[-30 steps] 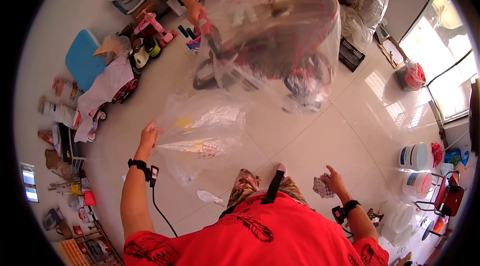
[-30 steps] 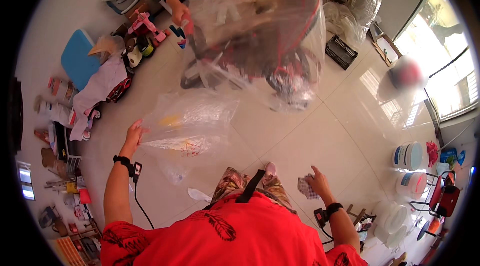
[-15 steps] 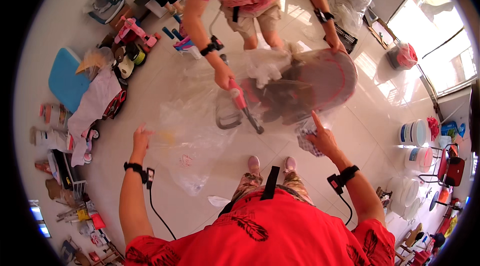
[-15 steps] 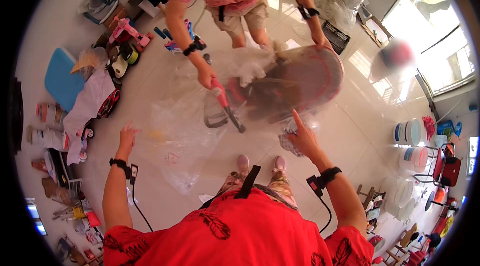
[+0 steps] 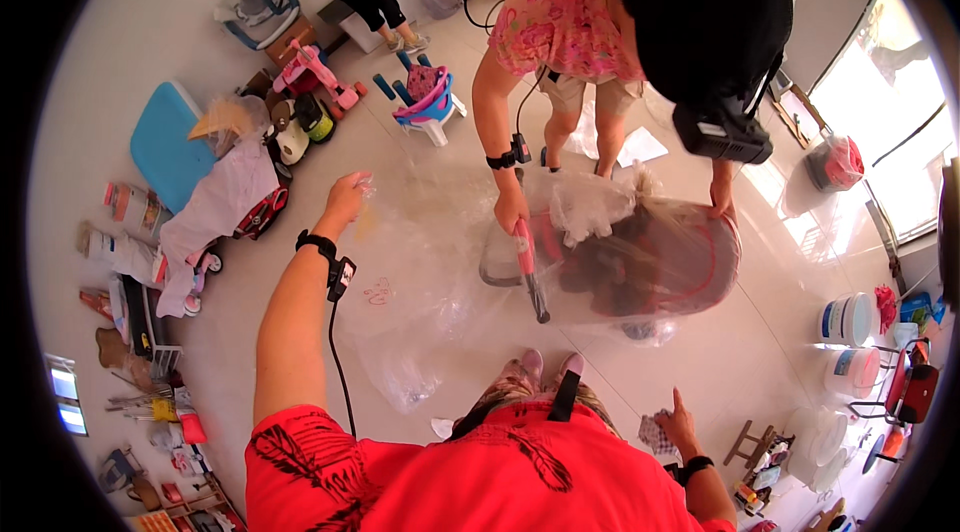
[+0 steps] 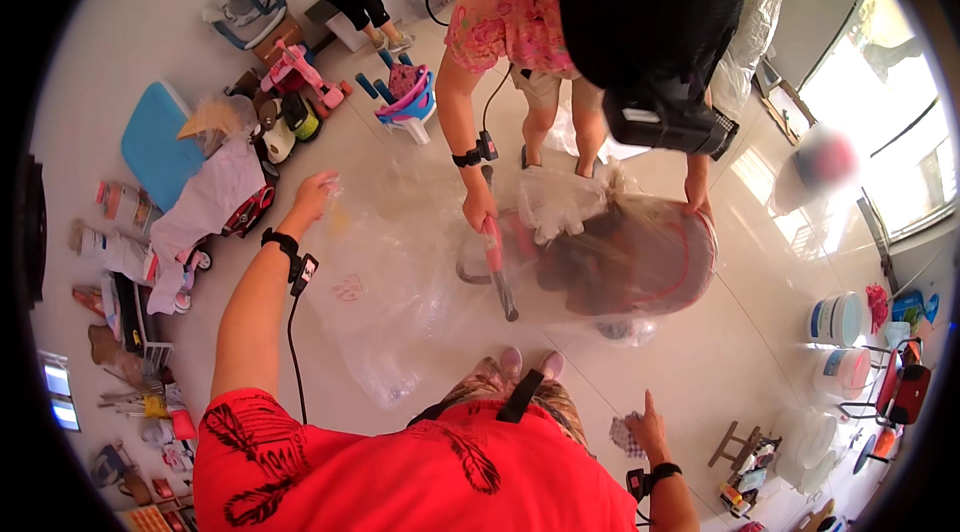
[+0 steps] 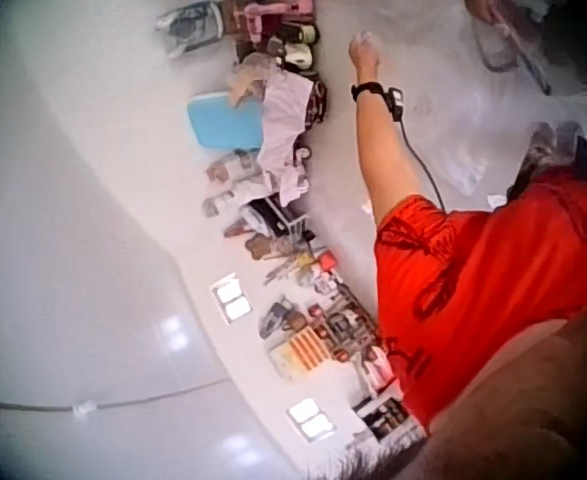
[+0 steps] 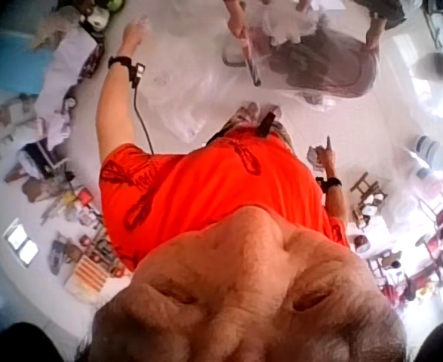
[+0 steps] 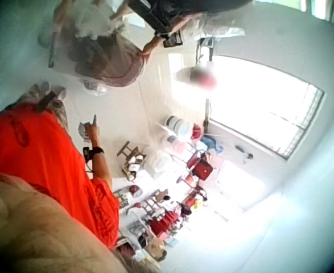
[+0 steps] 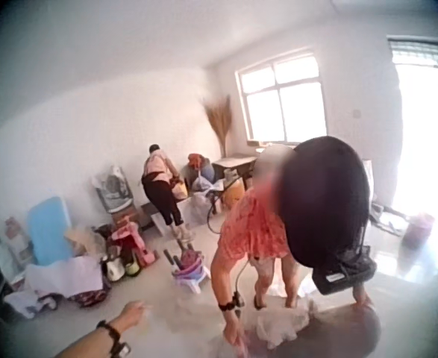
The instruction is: The person removes a large plastic bag from a red child's tricycle, unfolds the handlebars and frame, and wipes the parts with a cloth.
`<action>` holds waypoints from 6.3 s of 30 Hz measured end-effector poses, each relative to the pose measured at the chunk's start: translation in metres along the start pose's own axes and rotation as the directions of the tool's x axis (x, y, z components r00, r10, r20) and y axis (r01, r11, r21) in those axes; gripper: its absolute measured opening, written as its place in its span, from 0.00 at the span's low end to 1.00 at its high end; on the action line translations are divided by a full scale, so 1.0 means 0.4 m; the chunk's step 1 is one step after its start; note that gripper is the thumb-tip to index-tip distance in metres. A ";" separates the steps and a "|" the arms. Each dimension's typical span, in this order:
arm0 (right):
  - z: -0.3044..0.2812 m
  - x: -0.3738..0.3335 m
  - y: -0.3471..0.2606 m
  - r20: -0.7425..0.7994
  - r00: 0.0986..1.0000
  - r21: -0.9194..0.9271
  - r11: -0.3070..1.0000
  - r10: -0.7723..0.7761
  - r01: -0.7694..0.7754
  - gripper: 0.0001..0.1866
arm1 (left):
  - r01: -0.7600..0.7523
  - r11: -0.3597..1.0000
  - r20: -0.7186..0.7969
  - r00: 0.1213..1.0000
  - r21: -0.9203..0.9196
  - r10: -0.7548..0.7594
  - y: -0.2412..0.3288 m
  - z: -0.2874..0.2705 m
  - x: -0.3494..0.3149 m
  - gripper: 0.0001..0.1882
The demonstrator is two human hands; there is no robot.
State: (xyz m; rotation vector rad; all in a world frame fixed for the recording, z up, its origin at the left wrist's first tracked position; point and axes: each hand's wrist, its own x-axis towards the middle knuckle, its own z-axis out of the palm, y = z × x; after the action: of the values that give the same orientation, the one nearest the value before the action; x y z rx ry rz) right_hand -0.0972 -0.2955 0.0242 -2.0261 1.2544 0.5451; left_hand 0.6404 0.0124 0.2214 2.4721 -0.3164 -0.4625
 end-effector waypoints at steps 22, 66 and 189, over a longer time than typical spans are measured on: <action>0.158 0.011 -0.368 -0.070 0.972 0.239 0.949 0.226 -0.204 0.49 | -0.263 0.957 0.114 0.954 -0.124 0.277 0.116 0.021 0.653 0.23; 0.062 -0.025 -0.267 -0.128 0.893 0.466 0.821 0.431 -0.329 0.32 | 0.532 0.846 0.898 0.356 0.033 -0.260 0.087 0.851 0.001 0.38; -0.032 -0.617 1.011 0.287 0.937 -0.012 0.977 -0.200 0.213 0.19 | 0.483 0.620 0.369 0.875 -0.618 -0.314 -0.229 1.038 -1.890 0.25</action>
State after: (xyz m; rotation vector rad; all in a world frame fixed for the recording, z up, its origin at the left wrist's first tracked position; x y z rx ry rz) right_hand -0.5691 -0.2767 0.0612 -1.9997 0.8540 0.7362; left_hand -0.2017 0.1178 0.0419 1.7096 0.3120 -0.8762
